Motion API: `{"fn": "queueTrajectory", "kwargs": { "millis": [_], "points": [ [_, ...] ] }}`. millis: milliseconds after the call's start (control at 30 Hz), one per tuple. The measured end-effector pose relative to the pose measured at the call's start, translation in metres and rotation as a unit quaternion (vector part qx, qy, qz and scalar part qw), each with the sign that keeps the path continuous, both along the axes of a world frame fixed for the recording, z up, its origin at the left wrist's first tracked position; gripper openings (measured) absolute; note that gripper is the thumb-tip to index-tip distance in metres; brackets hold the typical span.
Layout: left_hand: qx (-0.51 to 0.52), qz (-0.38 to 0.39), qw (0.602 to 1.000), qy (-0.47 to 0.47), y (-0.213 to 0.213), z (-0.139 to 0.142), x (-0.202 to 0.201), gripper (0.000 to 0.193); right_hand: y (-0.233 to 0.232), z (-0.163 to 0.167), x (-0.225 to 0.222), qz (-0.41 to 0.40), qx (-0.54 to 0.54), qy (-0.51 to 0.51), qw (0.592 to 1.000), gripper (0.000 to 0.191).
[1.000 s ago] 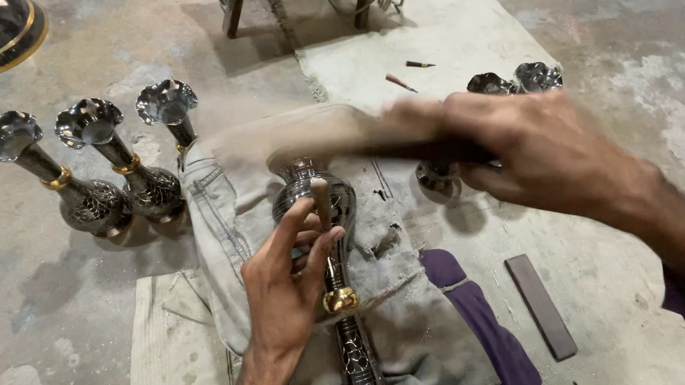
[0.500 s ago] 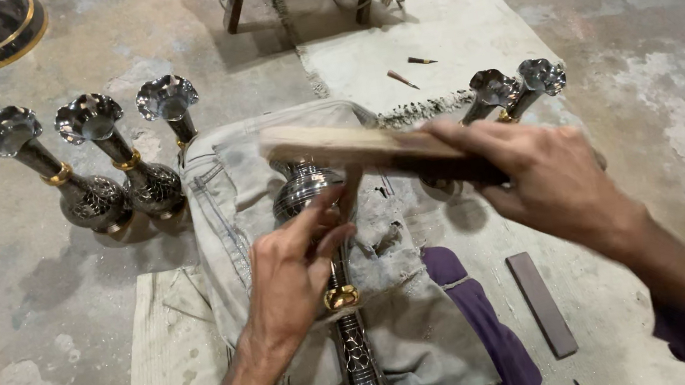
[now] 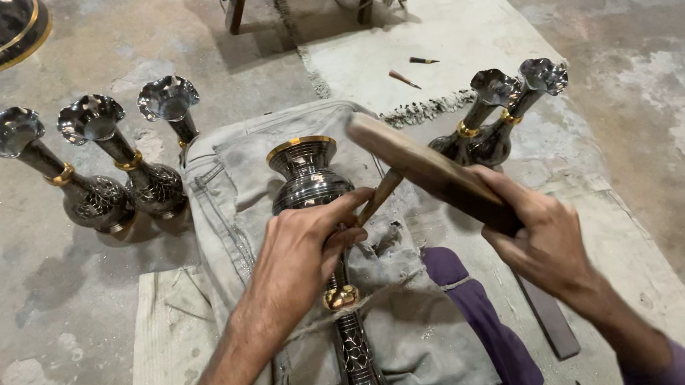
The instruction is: The person holds a small punch against an ornate metal vase resting on a cloth cushion and repeatedly strikes the punch with a wooden mallet, repositioning the punch around the vase's body to work its decorated surface.
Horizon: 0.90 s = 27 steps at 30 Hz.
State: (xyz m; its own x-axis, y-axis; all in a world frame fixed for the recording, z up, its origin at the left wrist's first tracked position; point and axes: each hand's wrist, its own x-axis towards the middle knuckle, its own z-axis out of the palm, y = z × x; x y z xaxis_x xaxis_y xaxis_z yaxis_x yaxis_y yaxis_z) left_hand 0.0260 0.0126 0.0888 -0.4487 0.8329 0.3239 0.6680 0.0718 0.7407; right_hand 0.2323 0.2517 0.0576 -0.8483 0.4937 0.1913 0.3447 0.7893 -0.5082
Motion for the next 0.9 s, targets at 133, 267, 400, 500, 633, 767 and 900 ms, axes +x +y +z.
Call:
{"fn": "queueTrajectory", "kwargs": {
  "millis": [133, 267, 400, 500, 633, 767, 900],
  "points": [
    [-0.043, -0.041, 0.998, 0.002, 0.003, -0.002, -0.007, 0.05, -0.008, -0.022, 0.009, 0.016, -0.142, 0.079, 0.987, 0.061],
    [-0.039, -0.097, 0.993, 0.056, 0.01, -0.003, -0.014, 0.05, -0.021, -0.044, 0.014, -0.019, -0.098, 0.173, 0.98, 0.053],
    [-0.198, -0.109, 0.97, 0.086, 0.015, -0.002, -0.014, 0.049, -0.027, -0.061, 0.02, -0.047, -0.207, 0.165, 0.963, 0.049],
    [-0.091, -0.11, 0.987, 0.074, 0.009, -0.001, -0.014, 0.057, -0.018, -0.059, 0.025, -0.08, -0.086, 0.043, 0.992, 0.056],
    [-0.013, -0.054, 0.995, -0.079, -0.014, -0.008, -0.014, 0.052, -0.009, -0.038, 0.023, -0.011, -0.108, 0.072, 0.991, 0.066],
    [0.066, -0.038, 0.99, -0.119, -0.025, -0.02, -0.014, 0.052, -0.004, -0.005, 0.011, 0.11, 0.005, 0.079, 0.991, 0.071],
    [-0.001, -0.027, 0.996, -0.089, -0.022, -0.027, -0.019, 0.053, 0.0, 0.02, 0.002, 0.062, 0.116, -0.108, 0.985, 0.076]
  ]
}}
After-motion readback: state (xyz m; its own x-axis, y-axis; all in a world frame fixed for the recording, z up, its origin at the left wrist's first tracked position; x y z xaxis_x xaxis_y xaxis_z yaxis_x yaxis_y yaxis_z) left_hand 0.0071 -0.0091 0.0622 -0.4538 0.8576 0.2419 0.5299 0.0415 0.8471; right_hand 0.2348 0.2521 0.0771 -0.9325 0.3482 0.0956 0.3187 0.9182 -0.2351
